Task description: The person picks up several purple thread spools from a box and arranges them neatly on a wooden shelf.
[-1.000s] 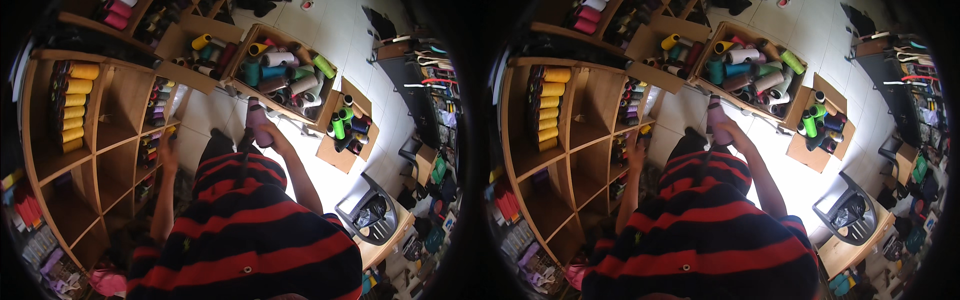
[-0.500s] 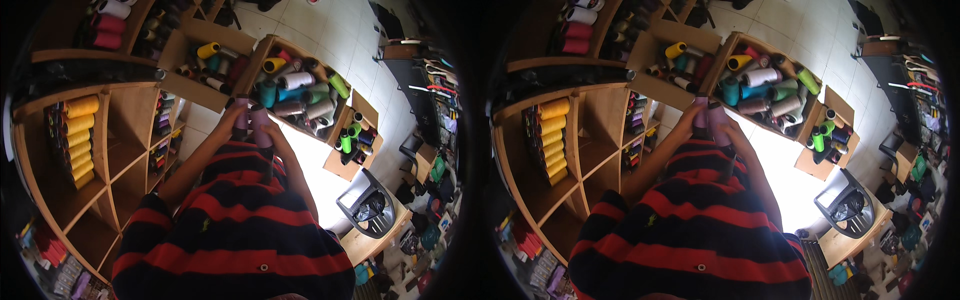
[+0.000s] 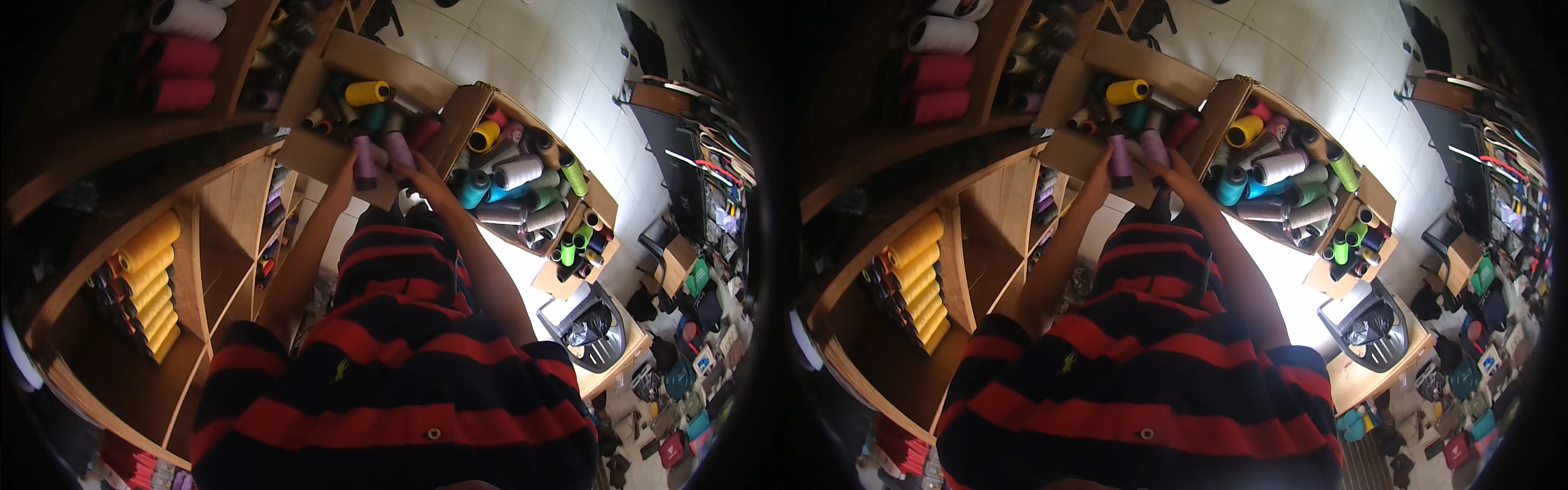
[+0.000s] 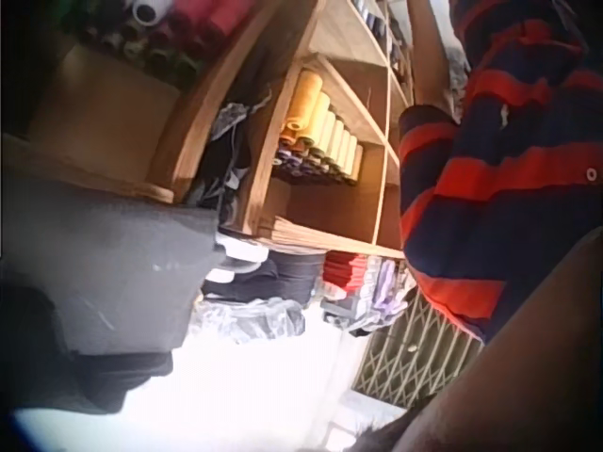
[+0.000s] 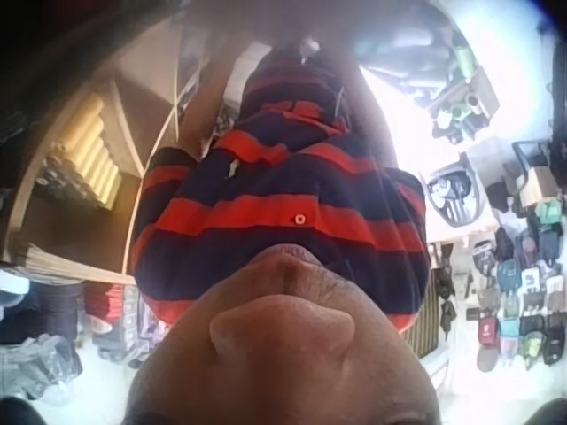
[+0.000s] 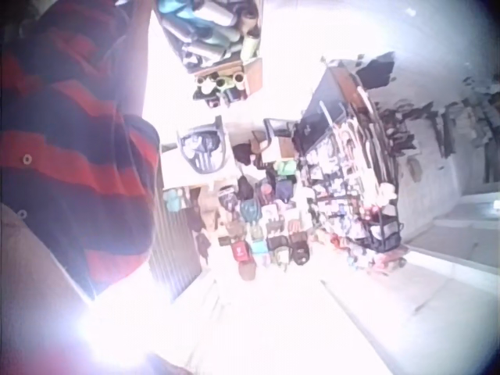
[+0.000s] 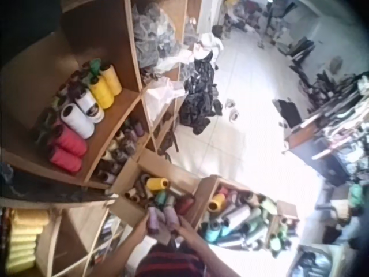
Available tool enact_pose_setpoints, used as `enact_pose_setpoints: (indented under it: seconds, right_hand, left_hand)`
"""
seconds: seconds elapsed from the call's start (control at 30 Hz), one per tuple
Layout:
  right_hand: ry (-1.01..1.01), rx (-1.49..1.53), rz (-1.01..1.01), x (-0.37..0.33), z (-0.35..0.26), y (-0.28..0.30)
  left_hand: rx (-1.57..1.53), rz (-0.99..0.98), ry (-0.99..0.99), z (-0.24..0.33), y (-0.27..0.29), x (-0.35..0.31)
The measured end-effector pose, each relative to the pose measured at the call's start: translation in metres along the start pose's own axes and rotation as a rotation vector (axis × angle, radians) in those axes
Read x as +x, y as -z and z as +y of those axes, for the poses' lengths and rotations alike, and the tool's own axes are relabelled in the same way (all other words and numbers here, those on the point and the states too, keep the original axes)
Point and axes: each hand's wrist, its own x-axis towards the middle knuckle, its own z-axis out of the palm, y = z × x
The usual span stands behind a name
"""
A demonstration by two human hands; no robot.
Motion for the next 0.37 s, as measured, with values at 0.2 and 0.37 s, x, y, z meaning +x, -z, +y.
enact_pose_setpoints:
  seconds: [0.2,0.37]
  right_hand:
    - [0.191,-0.395,0.090,0.079,0.038,-0.017]
    - [0.263,-0.519,0.157,0.094,0.045,-0.040]
  left_hand:
    - [0.384,0.198,-0.297,-0.003,0.038,0.058]
    - [0.751,0.371,-0.476,0.008,0.037,0.077]
